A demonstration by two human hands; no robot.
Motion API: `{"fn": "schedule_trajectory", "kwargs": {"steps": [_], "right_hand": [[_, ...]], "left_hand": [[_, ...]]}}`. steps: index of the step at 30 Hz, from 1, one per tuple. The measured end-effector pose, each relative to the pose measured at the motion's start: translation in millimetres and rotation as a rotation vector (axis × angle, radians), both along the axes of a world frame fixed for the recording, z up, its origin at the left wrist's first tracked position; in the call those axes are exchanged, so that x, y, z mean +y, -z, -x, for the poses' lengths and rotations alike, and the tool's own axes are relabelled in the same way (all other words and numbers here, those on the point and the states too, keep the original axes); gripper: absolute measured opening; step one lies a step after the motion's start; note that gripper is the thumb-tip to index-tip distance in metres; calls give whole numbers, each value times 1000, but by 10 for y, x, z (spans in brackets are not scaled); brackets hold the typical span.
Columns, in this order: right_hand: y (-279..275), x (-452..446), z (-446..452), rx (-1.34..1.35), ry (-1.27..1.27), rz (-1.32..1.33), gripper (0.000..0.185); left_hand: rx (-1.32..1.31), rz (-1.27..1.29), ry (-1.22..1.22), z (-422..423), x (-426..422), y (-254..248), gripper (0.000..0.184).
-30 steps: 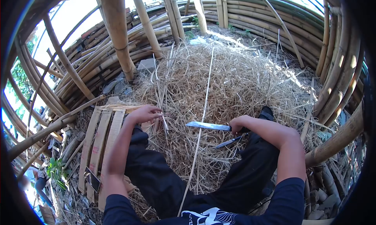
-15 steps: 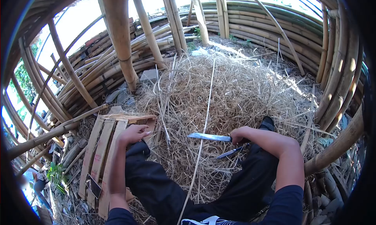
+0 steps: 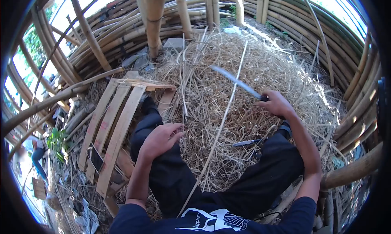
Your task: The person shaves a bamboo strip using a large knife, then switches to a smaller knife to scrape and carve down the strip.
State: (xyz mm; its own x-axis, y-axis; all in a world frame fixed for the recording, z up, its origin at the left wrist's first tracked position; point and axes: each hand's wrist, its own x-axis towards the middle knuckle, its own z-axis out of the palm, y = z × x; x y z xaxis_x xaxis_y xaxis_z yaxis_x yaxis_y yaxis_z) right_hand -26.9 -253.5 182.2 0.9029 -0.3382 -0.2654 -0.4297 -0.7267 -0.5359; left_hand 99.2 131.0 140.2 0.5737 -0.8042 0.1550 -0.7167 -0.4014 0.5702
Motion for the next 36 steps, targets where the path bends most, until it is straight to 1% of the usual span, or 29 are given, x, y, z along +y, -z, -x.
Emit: {"fn": "schedule_trajectory", "kwargs": {"steps": [1,2,3,5,6,8,9,10,12,14,15,16,18,19,21,22,24,25,26,28,30,31,32,34,35,36], "right_hand": [[-6,-14,22,-80,81,54,41],[-27,-15,44,-157,172,107,41],[-91,23,50,-145,171,107,41],[-149,95,83,-134,358,40,43],[-65,63,85,-102,369,35,43],[233,-90,7,-229,393,419,46],[514,-274,-67,-198,402,416,46],[948,-498,-6,-253,320,739,48],[991,-503,6,-332,205,1060,50],[837,-474,-31,202,-60,324,49],[877,-425,-6,221,-137,220,51],[918,-374,-18,231,-145,219,51],[1007,-274,-63,428,-396,267,52],[1095,-276,-88,433,-396,267,52],[1357,-309,-187,614,-518,378,49],[1468,-314,-240,609,-522,378,49],[1684,-304,-381,858,-522,465,43],[1781,-270,-430,950,-479,435,39],[1875,-233,-432,972,-412,354,33],[2102,-250,-381,958,-229,126,28],[2295,-241,-351,1007,-365,305,27],[2708,-436,-283,970,-585,452,29],[2816,-466,-164,968,-593,449,29],[2998,-443,77,864,-516,631,27],[3086,-449,144,865,-519,623,27],[3128,-452,201,800,-480,604,26]], "left_hand": [[2,2,-21,-16,40,16,30],[-4,-21,30,-29,56,46,31],[-4,-46,90,-25,59,86,31],[22,-76,108,-23,60,64,32],[30,-100,122,-24,55,50,33],[22,-79,105,-21,43,57,33],[44,-122,89,-42,30,-7,34],[91,-177,87,3,9,-22,34],[132,-205,82,5,-9,-31,35],[103,-137,81,-11,24,21,36],[60,-84,93,-14,38,46,36],[72,-83,86,-14,44,42,36],[118,-164,60,-21,26,-20,35],[128,-166,53,-22,21,-16,35],[136,-166,59,-29,2,-12,35],[138,-167,62,-34,3,-19,34],[166,-158,60,-49,-2,-24,35],[197,-143,61,-61,-8,-21,36],[188,-141,48,-78,-8,-12,36],[213,-75,85,-84,1,21,36],[217,-86,73,-97,7,-4,35],[235,-110,74,-94,7,-27,34],[251,-135,78,-99,8,-38,34],[249,-106,68,-104,21,-6,35],[248,-70,64,-104,31,8,36],[252,-74,65,-97,35,-3,36]]}}
